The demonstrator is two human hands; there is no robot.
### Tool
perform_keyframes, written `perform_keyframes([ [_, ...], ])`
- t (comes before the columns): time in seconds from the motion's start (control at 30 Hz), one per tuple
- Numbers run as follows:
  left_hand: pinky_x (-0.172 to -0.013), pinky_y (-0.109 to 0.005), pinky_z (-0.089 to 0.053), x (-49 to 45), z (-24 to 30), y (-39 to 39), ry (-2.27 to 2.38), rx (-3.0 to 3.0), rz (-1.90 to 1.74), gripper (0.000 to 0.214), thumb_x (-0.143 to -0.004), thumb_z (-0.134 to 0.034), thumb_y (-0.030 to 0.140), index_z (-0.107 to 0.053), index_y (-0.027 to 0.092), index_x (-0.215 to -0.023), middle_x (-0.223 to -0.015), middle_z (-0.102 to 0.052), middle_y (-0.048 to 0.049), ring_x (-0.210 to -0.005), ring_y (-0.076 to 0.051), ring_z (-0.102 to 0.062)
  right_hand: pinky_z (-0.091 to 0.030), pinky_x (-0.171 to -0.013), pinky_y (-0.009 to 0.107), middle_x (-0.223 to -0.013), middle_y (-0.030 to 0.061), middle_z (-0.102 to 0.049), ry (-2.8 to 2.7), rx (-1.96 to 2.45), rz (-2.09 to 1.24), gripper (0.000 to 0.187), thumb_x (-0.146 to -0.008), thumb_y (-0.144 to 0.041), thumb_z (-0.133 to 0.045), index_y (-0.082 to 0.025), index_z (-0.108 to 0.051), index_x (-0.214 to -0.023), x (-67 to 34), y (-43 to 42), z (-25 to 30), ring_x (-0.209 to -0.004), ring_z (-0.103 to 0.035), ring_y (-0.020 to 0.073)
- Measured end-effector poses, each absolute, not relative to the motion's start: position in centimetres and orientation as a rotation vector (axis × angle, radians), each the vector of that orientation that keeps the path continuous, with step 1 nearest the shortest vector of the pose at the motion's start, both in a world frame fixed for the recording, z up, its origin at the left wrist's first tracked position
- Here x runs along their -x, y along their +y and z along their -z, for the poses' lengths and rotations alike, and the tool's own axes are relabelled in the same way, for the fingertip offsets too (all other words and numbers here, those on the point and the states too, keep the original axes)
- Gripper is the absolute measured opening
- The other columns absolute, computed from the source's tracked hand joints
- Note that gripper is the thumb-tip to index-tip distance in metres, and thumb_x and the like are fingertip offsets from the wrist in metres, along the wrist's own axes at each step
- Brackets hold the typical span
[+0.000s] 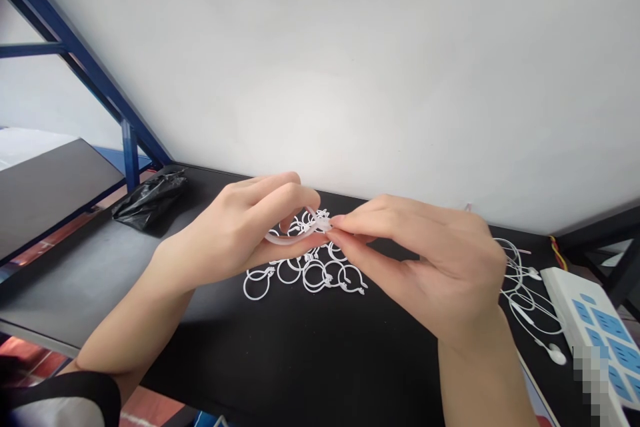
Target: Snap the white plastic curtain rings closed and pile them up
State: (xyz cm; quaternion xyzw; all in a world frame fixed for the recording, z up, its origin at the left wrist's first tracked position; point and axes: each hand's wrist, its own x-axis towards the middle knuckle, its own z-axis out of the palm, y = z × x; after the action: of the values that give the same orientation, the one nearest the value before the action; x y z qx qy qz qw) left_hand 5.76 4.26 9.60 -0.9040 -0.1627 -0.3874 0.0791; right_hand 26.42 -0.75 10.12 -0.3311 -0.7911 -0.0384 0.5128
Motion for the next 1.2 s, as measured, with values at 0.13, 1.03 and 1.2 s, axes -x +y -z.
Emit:
perform_keyframes([
  [0.13,-0.050,-0.018,-0.035,-5.7,-9.5,4.3,-0.485,2.718,1.177,0.020,-0.100,-0.053,0.035,-0.049,0.016,-0.093,-0.073,-0.052,0.0044,-0.055,-0.006,-0.042,-0.056,-0.046,0.033,-0.071,-0.0042,-0.074,-1.911,0.797,0.120,0.035,-0.076,-0.001,-0.075,-0.033,-0.076,-0.091,-26.3,-0.7,-10.2,-0.056,-0.068,0.0175],
  [1.03,-0.045,-0.018,-0.031,-5.1,-9.6,4.2,-0.575,2.829,1.252,0.027,-0.097,-0.054,0.045,-0.049,0.019,-0.091,-0.071,-0.054,0.0048,-0.050,-0.005,-0.038,-0.061,-0.048,0.036,-0.080,-0.0062,-0.078,-1.827,0.729,0.153,0.049,-0.072,0.000,-0.078,-0.037,-0.076,-0.104,-26.0,-0.3,-8.9,-0.061,-0.073,0.0210],
  [1.2,-0.044,-0.019,-0.029,-5.2,-9.5,4.3,-0.538,2.781,1.294,0.027,-0.094,-0.059,0.044,-0.052,0.018,-0.091,-0.067,-0.055,0.0061,-0.049,-0.005,-0.038,-0.062,-0.051,0.037,-0.082,-0.0057,-0.078,-1.867,0.704,0.149,0.048,-0.072,0.002,-0.077,-0.035,-0.076,-0.103,-26.1,-0.2,-8.9,-0.066,-0.074,0.0216],
])
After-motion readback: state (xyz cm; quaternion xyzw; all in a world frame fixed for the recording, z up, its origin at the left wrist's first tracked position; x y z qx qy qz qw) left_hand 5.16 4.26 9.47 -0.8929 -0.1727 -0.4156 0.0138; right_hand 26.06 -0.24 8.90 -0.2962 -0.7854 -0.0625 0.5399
